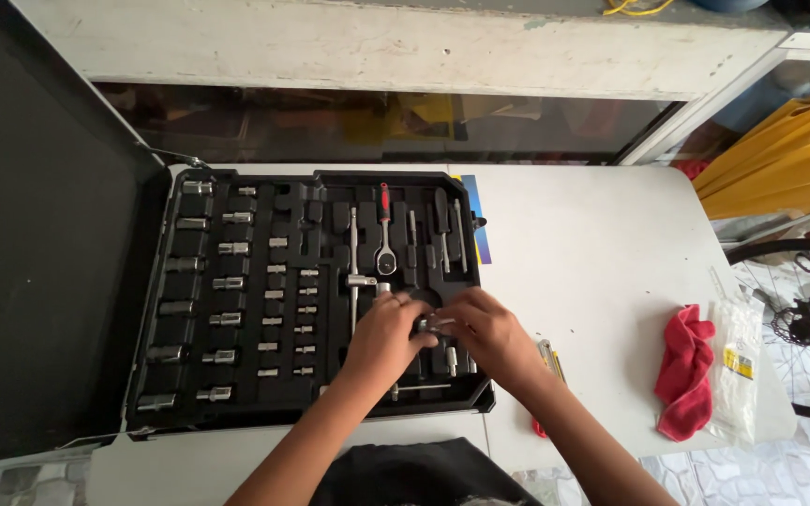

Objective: Organizes a socket wrench set into its carrying case by arranging sockets and tools in their slots.

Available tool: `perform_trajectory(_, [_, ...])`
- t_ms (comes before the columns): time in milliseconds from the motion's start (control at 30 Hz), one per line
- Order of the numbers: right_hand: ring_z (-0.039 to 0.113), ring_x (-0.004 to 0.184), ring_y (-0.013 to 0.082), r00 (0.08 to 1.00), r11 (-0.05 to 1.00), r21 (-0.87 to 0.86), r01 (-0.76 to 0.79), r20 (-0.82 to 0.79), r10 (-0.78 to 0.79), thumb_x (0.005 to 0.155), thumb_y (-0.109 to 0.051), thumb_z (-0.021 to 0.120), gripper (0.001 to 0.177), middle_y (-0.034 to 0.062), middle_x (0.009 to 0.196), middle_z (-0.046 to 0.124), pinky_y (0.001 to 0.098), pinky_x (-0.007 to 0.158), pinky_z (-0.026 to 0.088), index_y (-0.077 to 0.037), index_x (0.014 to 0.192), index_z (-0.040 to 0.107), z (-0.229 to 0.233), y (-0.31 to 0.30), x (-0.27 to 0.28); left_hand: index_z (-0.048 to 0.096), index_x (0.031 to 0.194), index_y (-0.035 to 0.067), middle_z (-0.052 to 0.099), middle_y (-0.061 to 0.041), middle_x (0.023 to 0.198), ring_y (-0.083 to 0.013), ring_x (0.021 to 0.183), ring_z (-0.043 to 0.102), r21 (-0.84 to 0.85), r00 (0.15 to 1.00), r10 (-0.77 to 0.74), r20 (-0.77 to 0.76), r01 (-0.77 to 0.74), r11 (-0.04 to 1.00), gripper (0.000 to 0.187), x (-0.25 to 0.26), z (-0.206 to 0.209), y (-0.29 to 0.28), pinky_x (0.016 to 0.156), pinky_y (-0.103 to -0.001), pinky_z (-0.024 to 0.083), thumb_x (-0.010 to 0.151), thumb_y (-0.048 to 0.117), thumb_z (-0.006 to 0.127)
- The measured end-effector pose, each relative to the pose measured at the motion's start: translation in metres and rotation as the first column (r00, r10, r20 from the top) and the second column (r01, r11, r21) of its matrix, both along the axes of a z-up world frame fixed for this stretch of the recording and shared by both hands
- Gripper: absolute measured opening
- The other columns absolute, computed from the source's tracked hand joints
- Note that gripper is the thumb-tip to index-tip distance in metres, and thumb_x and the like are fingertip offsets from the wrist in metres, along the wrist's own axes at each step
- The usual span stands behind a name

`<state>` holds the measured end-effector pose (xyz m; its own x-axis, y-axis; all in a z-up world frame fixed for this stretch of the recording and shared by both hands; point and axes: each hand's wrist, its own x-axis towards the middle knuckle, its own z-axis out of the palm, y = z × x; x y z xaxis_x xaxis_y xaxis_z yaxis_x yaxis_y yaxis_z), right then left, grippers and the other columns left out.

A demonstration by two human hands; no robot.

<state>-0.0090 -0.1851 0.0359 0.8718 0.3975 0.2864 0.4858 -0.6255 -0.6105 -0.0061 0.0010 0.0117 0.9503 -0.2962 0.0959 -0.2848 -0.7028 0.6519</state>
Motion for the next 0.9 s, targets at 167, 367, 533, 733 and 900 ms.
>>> perform_trajectory(167, [0.071,0.078,0.0233,0.980,0.994,0.062,0.095,-0.182,-0.082,0.085,-0.011,0.077,0.017,0.0055,0.100,0.069,0.0348,0.067,0.058,-0.007,0.101,0.074,-0.014,-0.002,-0.006,0.074,0.100,0.003,0.070,-0.010,0.101,-0.0294,0.101,0.067,-0.031,0.997,0.040,0.070,-0.038,0.999,0.039,0.000,-0.012,-0.002,0.086,-0.040,0.055,0.069,0.021,0.089])
perform_trajectory(367, [0.066,0.092,0.0226,0.993,0.995,-0.083,0.061,0.103,-0.052,0.083,-0.011,0.075,0.013,0.0007,0.099,0.074,0.0384,0.086,0.047,-0.012,0.096,0.077,-0.015,-0.009,-0.003,0.079,0.099,0.005,0.070,-0.007,0.092,-0.0263,0.096,0.066,-0.071,0.997,0.019,0.069,-0.014,0.997,0.028,0.002,-0.018,0.002,0.085,-0.039,0.056,0.075,0.017,0.085])
perform_trajectory(533, [0.064,0.092,0.0188,0.991,0.973,-0.203,0.114,0.087,-0.098,0.085,-0.012,0.074,0.015,-0.0018,0.095,0.072,0.0375,0.085,0.042,-0.015,0.098,0.079,-0.020,-0.013,-0.005,0.080,0.101,0.004,0.069,-0.006,0.091,-0.0251,0.096,0.065,-0.081,0.997,0.010,0.071,-0.004,0.997,0.026,0.005,-0.022,-0.002,0.083,-0.039,0.056,0.077,0.014,0.084])
perform_trajectory(733, [0.064,0.094,0.0203,0.993,0.976,-0.194,0.097,0.090,-0.080,0.086,-0.017,0.073,0.015,-0.0014,0.099,0.073,0.0381,0.085,0.042,-0.014,0.100,0.074,-0.016,-0.009,-0.005,0.080,0.096,0.004,0.069,-0.006,0.092,-0.0274,0.097,0.063,0.017,0.991,-0.043,0.128,0.041,0.999,0.027,0.012,-0.015,0.001,0.084,-0.040,0.055,0.070,0.009,0.085])
perform_trajectory(900, [0.062,0.093,0.0265,0.992,0.851,-0.514,0.109,0.008,-0.122,0.085,-0.030,0.077,0.032,0.0041,0.086,0.070,0.0419,0.085,0.043,-0.011,0.108,0.067,-0.009,-0.001,-0.004,0.075,0.092,0.001,0.070,-0.009,0.093,-0.0315,0.096,0.063,0.029,0.968,-0.148,0.200,0.145,0.989,0.026,0.012,-0.010,0.000,0.085,-0.043,0.052,0.070,0.010,0.085])
